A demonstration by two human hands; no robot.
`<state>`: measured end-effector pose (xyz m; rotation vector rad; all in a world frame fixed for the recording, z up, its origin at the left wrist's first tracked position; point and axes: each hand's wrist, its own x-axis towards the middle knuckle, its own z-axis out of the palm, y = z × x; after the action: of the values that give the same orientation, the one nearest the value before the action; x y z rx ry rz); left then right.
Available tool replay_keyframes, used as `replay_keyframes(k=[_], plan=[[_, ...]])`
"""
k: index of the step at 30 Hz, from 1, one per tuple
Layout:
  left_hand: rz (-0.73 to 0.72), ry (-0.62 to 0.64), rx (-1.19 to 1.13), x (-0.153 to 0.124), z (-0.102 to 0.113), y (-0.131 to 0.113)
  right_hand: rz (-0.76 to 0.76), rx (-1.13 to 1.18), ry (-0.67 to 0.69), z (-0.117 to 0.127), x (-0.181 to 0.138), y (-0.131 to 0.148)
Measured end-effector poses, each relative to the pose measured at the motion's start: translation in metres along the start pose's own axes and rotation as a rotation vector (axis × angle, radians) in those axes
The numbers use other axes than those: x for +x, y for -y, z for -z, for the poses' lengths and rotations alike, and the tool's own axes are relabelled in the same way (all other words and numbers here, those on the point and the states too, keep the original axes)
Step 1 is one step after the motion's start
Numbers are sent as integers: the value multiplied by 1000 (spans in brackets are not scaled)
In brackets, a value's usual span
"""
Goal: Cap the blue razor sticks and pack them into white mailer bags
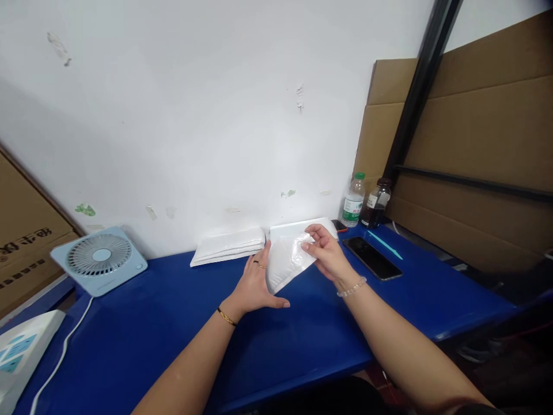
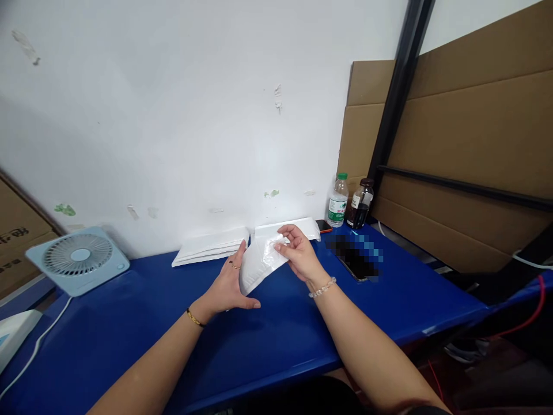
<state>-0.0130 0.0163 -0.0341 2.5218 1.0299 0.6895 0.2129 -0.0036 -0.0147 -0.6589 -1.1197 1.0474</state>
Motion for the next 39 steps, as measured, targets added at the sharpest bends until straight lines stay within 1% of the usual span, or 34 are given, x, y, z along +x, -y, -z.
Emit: replay_keyframes(k=[3, 5, 8, 10, 12, 14, 15, 16, 18, 20, 21, 22, 23, 25, 26, 28, 30, 31, 33, 35, 39], plan=[[147, 2, -39, 3, -4, -5, 14, -134, -69, 4, 4, -11], [216, 3, -34, 3, -3, -4, -37, -181, -117, 10, 8, -18], [279, 14, -20, 1, 7, 1, -157, -75, -190, 24, 14, -27], [324, 51, 11, 0, 18, 3, -222, 18, -241, 33, 19, -33], [359, 109, 83, 0, 33, 2, -267, 7, -304, 40, 23, -39], [377, 199, 221, 3, 51, -3, -269, -128, -356, 42, 26, -45], [372, 251, 307, 6, 60, -7, -261, -217, -358, 42, 27, -47], [363, 305, 406, 9, 68, -12, -252, -309, -341, 41, 27, -48], [327, 392, 593, 15, 83, -25, -219, -499, -262, 42, 27, -46], [301, 454, 725, 19, 93, -38, -137, -751, -201, 49, 25, -34], [290, 470, 768, 20, 97, -43, -83, -906, -198, 57, 24, -25], [280, 476, 797, 20, 101, -47, -32, -1070, -224, 67, 21, -14], [270, 468, 813, 18, 104, -49, -14, -1216, -278, 80, 18, -3], [265, 434, 821, 12, 112, -49, -108, -1402, -371, 112, 8, 18], [270, 426, 829, 8, 116, -48, -203, -1468, -401, 127, 1, 27], [272, 427, 882, 0, 125, -44, -437, -1564, -419, 155, -11, 37], [257, 440, 965, -8, 134, -39, -586, -1601, -391, 173, -20, 38], [247, 436, 995, -12, 138, -36, -615, -1608, -377, 178, -23, 36], [258, 427, 1018, -20, 146, -30, -610, -1617, -360, 181, -25, 30], [313, 431, 1017, -28, 153, -22, -580, -1631, -366, 180, -23, 24], [438, 454, 1034, -50, 171, -5, -577, -1648, -386, 176, -18, 20]])
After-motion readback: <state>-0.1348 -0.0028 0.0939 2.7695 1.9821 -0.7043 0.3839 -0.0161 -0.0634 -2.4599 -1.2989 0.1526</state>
